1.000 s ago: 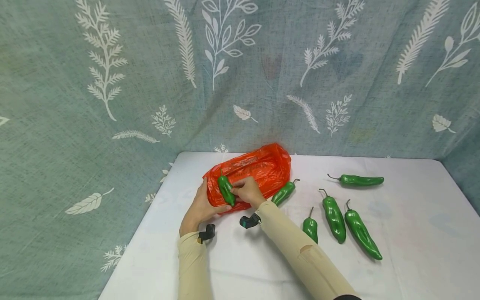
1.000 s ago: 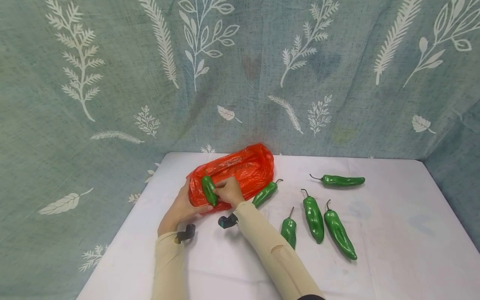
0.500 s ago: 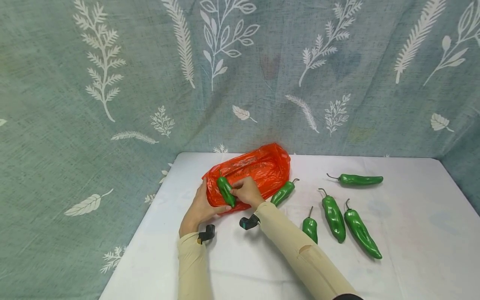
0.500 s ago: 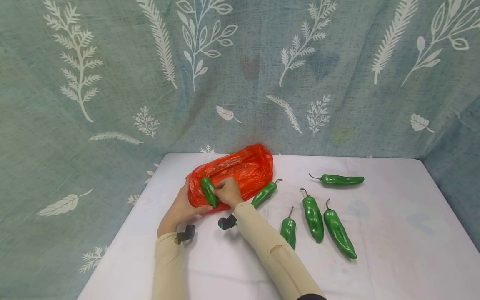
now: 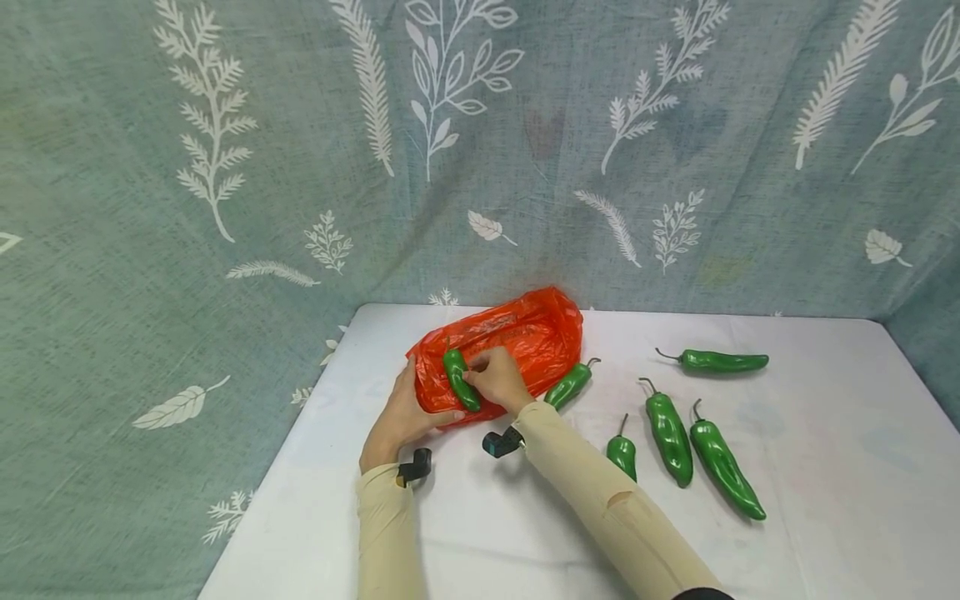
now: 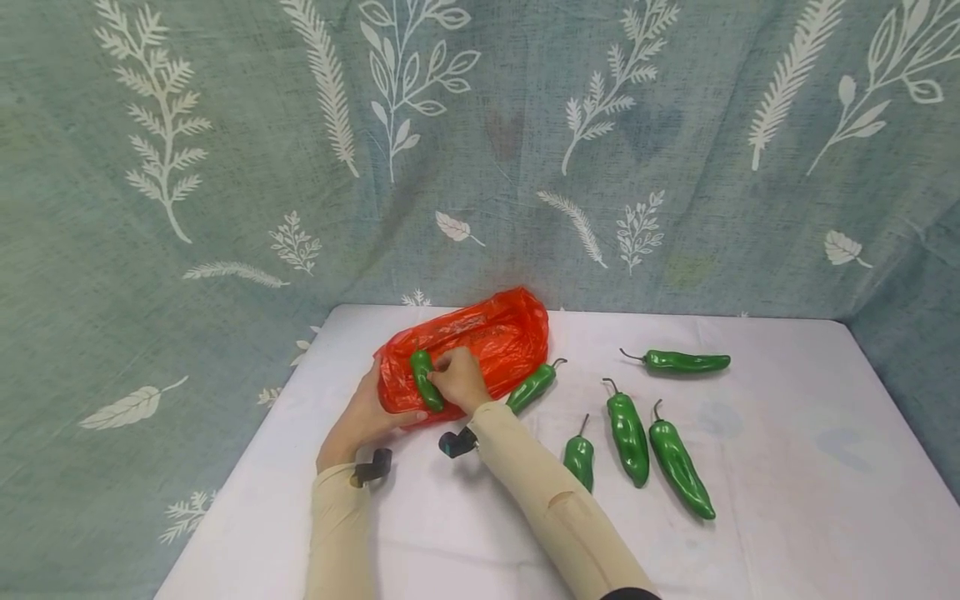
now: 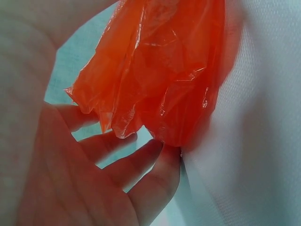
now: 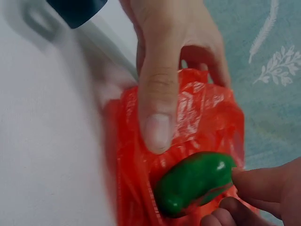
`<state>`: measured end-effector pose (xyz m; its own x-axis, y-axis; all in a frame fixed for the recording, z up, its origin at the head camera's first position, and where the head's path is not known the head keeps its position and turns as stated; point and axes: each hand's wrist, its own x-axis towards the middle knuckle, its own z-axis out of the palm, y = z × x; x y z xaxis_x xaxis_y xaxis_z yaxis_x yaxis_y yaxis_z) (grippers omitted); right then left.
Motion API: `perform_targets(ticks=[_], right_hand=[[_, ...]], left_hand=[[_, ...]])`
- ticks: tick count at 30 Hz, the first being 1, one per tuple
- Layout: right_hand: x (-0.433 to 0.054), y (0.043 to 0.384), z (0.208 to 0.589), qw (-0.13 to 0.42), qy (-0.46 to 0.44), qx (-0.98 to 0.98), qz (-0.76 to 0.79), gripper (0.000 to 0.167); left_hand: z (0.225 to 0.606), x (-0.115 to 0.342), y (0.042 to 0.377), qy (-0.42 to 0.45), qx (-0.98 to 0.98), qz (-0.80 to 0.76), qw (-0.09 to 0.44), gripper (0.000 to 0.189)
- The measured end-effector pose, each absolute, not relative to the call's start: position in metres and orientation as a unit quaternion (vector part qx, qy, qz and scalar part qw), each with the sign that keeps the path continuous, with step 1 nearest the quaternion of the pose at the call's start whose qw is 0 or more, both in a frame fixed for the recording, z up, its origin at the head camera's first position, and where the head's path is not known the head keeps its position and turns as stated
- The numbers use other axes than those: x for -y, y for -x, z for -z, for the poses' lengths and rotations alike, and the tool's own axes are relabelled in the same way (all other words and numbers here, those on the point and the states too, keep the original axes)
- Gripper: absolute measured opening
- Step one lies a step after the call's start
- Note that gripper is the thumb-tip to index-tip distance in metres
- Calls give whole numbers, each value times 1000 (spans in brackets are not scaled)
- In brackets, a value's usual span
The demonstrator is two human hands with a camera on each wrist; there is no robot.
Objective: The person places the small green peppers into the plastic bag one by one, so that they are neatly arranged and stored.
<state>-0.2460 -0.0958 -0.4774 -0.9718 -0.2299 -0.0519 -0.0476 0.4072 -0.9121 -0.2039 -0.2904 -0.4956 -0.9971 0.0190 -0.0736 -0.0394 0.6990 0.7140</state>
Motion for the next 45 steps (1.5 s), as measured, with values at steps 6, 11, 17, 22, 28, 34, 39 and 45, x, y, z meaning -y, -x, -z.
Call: perform_targets(ticks=[6,11,17,22,28,34,39,45], right_hand=[[91,246,469,72,96,-832,541,23],[81,242,457,57,112,-829,545,24],[65,237,441,43,114,-825,552,24],[53,233,430,15,132,-820,557,21],[39,224,417,6,152,-801,579,22],[19,214,403,-8,158,-802,576,22],[1,206,394,-9,154,-799,581,25],[-24,197,385,-10,137,-801,583,28]], left_hand=[[495,291,204,10,-923,-382,38,133],[495,290,203,10,-921,-387,40,136],[495,292,203,20,-923,-382,49,138],[495,294,203,22,-925,-376,54,140],[494,294,201,-7,-918,-396,36,137],[494,292,201,-12,-915,-402,34,136],[493,292,201,-15,-913,-407,32,135],[493,292,201,-4,-917,-397,42,138]])
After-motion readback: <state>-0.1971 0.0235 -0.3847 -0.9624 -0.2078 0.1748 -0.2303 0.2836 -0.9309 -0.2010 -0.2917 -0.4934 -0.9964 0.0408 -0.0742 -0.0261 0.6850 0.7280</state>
